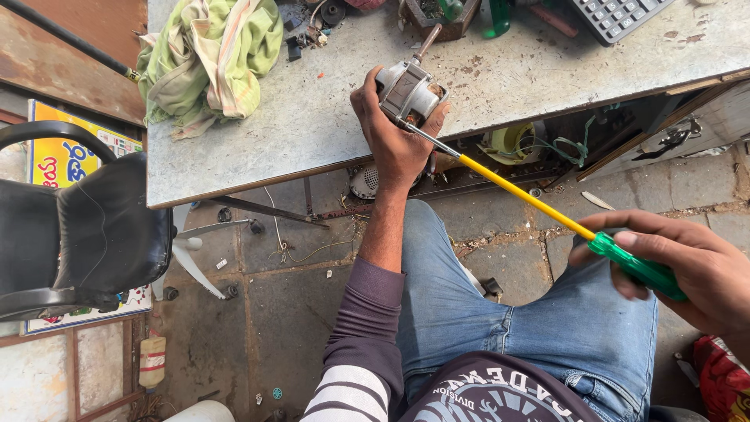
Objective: The person uses a screwdriver to adjust the internal components of a small electric motor held in their left hand. They repeatedly insert the screwdriver into the motor housing and turn it while rotating the motor to access different areas.
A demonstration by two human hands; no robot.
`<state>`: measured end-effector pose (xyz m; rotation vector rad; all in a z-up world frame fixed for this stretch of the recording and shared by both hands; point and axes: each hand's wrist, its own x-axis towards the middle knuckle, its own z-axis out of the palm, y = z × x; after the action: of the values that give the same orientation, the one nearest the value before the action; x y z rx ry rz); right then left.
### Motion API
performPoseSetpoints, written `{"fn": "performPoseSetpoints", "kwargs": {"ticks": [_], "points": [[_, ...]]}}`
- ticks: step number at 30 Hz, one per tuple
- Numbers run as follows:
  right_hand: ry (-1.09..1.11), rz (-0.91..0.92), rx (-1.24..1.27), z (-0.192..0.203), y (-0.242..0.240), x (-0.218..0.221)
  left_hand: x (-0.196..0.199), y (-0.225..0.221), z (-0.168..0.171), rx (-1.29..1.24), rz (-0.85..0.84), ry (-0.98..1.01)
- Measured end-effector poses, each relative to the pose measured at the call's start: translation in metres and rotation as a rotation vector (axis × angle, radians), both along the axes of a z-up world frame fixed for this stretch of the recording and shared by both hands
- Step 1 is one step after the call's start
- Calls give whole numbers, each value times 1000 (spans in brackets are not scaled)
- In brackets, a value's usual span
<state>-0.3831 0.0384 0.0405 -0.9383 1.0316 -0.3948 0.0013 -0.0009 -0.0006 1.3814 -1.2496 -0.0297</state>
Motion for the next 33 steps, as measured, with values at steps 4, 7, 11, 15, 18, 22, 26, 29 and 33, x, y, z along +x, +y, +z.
{"fn": "performPoseSetpoints", "kwargs": {"ticks": [4, 7, 11, 15, 18, 22, 26, 29, 33], "points": [[173, 65, 50, -4, 0, 2, 0, 0, -2, -23, 2, -28], [239, 98, -36, 1, 3, 8, 0, -1, -2, -4, 2, -15], [490, 186, -222, 18, 10, 16, 1, -1, -2, -11, 11, -30], [507, 317, -773, 32, 17, 25, 1, 0, -2, -23, 26, -57], [901, 399, -1530, 39, 24, 30, 0, -2, -1, -20, 31, -62], [1039, 447, -1908, 48, 31, 24, 0, -2, -1, -34, 31, -62], [1104, 457, -1547, 42, 33, 26, 2, -1, -1, -19, 18, -42], [738, 329, -1045, 32, 31, 21, 3, -2, -1, -5, 12, -23], [143, -11, -315, 17, 23, 7, 3, -1, 0, 1, 6, -17]]}}
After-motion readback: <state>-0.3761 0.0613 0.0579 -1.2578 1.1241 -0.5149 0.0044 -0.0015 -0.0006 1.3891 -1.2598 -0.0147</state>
